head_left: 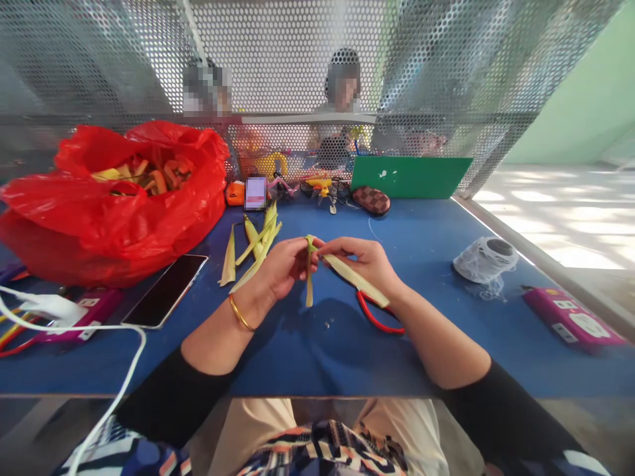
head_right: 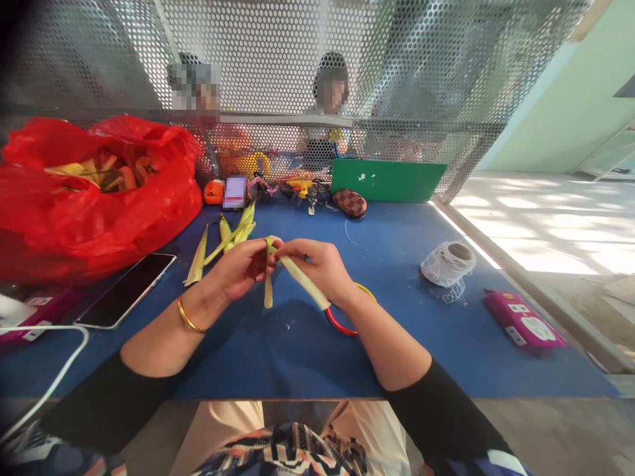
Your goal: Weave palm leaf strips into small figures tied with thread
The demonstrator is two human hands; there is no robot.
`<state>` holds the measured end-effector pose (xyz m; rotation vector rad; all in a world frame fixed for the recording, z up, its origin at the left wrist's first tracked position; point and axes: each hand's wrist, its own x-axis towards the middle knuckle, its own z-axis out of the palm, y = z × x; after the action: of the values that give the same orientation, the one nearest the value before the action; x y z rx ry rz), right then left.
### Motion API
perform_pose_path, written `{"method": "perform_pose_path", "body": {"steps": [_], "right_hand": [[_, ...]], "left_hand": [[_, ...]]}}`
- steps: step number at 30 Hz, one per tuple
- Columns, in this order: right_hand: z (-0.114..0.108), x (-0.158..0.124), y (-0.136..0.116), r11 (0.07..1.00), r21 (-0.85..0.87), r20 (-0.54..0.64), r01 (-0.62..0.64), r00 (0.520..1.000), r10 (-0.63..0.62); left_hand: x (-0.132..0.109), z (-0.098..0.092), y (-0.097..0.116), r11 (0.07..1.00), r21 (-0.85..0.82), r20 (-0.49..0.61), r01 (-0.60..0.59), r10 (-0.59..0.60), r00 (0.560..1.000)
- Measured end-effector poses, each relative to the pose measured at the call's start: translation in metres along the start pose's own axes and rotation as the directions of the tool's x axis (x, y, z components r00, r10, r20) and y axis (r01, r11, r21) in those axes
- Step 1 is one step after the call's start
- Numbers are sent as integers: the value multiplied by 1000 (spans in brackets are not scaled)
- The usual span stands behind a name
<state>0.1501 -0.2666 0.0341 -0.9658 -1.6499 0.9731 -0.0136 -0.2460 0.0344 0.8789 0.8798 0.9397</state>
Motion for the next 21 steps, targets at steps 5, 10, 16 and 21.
{"method": "perform_pose_path", "body": {"steps": [5, 10, 16, 21], "right_hand": [[1, -2, 1, 965, -192, -131, 181, 969, -208], [5, 0, 11, 995, -103, -64, -10, 998, 3], [7, 2, 12, 923, -386, -123, 11, 990, -63], [10, 0, 11, 923, -382, -124, -41, 992, -7]], "left_hand": [[-5, -1, -6, 984, 176, 292, -16, -37, 956], [-8, -2, -6, 983, 181, 393, 17, -88, 915], [-2, -2, -7, 974, 189, 242, 128, -173, 955], [-1, -1, -6, 966, 231, 83, 116, -139, 987]]}}
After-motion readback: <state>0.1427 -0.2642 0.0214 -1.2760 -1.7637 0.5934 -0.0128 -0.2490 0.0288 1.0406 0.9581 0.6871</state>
